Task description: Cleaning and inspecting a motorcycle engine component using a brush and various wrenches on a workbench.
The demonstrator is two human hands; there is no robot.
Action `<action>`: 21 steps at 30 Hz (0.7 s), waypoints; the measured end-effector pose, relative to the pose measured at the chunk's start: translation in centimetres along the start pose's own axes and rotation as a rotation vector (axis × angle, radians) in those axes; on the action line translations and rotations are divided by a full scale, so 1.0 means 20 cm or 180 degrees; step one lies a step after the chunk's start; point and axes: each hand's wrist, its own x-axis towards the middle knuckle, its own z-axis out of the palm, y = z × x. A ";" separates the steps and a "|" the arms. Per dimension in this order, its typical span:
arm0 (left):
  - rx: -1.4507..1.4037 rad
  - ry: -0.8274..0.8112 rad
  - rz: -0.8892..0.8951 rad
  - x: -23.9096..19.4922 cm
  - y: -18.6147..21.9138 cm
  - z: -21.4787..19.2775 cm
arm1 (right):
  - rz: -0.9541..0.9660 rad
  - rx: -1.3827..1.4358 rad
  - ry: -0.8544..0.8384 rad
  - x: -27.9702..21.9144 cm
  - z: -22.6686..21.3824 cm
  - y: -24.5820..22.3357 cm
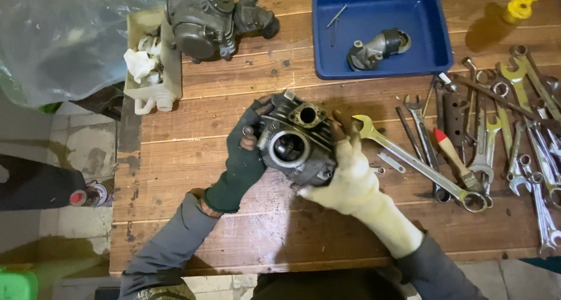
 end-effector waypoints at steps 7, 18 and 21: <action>0.2184 0.1270 -0.1600 -0.06 0.04 -0.01 | 0.1460 0.0855 -0.0180 0.16 -0.08 -0.17; 0.2310 0.1573 -0.2303 -0.07 0.30 0.13 | 0.1671 0.0223 -0.0950 0.25 -0.07 -0.09; 0.2223 0.1542 -0.2305 -0.05 0.25 0.03 | 0.1582 -0.0174 -0.1252 0.29 -0.07 -0.05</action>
